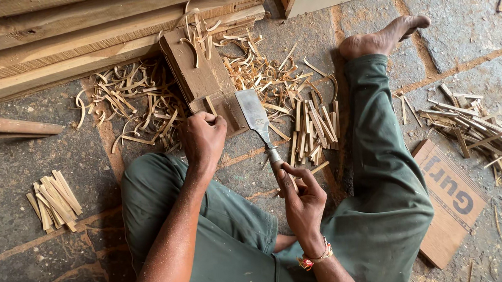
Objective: The person sits on the floor and uses a chisel to carve small wooden sticks held against a wooden block. They repeatedly strike the chisel with their hand to shave off wood, creating shavings that accumulate on the floor.
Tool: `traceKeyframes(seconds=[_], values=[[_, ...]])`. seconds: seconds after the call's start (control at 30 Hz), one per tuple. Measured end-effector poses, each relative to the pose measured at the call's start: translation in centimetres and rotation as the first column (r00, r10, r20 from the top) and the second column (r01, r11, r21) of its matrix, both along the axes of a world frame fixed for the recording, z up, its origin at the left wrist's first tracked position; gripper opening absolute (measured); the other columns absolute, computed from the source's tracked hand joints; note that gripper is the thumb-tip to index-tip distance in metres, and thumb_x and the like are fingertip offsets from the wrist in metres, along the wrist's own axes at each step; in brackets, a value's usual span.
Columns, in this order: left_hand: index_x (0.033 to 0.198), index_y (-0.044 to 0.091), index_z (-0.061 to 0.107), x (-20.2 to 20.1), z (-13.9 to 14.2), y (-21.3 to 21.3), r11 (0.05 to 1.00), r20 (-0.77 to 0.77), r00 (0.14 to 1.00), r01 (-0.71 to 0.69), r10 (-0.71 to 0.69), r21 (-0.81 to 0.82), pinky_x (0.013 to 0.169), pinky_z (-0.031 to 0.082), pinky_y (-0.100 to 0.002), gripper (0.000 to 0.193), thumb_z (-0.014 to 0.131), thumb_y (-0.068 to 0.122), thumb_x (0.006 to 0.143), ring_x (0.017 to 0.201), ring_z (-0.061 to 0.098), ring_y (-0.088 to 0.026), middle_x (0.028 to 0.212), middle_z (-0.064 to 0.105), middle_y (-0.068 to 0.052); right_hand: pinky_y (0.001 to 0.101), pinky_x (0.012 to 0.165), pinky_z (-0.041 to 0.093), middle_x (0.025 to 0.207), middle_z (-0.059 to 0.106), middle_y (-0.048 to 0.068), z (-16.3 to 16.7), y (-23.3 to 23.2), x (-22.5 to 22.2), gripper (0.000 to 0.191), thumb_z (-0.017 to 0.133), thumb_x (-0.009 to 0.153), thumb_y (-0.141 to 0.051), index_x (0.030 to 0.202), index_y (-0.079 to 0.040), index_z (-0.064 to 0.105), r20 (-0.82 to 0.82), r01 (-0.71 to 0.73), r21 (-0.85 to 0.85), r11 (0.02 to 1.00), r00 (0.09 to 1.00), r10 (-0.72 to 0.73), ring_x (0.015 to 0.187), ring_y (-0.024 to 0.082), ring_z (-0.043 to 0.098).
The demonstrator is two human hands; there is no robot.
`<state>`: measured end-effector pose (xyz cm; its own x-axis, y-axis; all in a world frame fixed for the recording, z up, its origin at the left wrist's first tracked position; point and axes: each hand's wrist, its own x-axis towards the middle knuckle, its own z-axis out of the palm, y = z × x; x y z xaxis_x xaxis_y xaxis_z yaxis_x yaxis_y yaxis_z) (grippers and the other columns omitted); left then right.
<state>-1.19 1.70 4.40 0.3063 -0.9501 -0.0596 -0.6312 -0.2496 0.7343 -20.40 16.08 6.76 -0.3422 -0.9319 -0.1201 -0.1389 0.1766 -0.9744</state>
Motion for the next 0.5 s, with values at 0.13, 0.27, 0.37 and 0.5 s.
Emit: traceKeyframes(seconds=[0.13, 0.27, 0.37, 0.5], values=[[0.078, 0.002, 0.076, 0.6, -0.6, -0.3, 0.999, -0.182, 0.983, -0.022, 0.027, 0.034, 0.067, 0.055, -0.039, 0.018, 0.079, 0.019, 0.083, 0.061, 0.073, -0.023, 0.068, 0.075, -0.012, 0.0205, 0.049, 0.039, 0.066, 0.065, -0.004, 0.2, 0.0, 0.2, 0.022, 0.072, 0.097, -0.014, 0.116, -0.002, 0.075, -0.035, -0.021, -0.024, 0.999, 0.999, 0.020, 0.059, -0.001, 0.055], [0.081, 0.004, 0.076, 1.4, -1.4, -0.7, 0.995, -0.202, 0.978, -0.030, 0.049, 0.097, 0.062, 0.055, -0.039, 0.020, 0.080, 0.023, 0.087, 0.062, 0.071, -0.020, 0.073, 0.075, -0.010, 0.0220, 0.047, 0.028, 0.061, 0.059, -0.004, 0.6, 0.3, 0.3, 0.021, 0.074, 0.097, -0.013, 0.115, -0.003, 0.076, -0.113, -0.010, 0.011, 1.000, 0.993, 0.012, 0.055, 0.000, 0.045], [0.082, 0.004, 0.075, 1.7, -2.2, -1.1, 0.994, -0.206, 0.978, -0.016, 0.038, 0.109, 0.062, 0.055, -0.038, 0.020, 0.079, 0.023, 0.088, 0.061, 0.071, -0.020, 0.073, 0.075, -0.010, 0.0221, 0.046, 0.027, 0.059, 0.058, -0.005, 1.0, 0.7, 0.3, 0.022, 0.074, 0.096, -0.013, 0.116, -0.004, 0.076, -0.158, -0.013, -0.001, 1.000, 0.987, 0.013, 0.054, 0.000, 0.044], [0.080, 0.005, 0.074, 2.1, -2.9, -1.3, 0.994, -0.201, 0.980, 0.016, 0.005, 0.104, 0.064, 0.056, -0.038, 0.024, 0.078, 0.028, 0.088, 0.060, 0.070, -0.017, 0.071, 0.074, -0.009, 0.0218, 0.045, 0.029, 0.061, 0.061, -0.004, 1.6, 1.8, 0.0, 0.021, 0.073, 0.096, -0.011, 0.116, -0.005, 0.076, -0.206, -0.034, -0.030, 0.999, 0.978, 0.027, 0.053, -0.001, 0.047]])
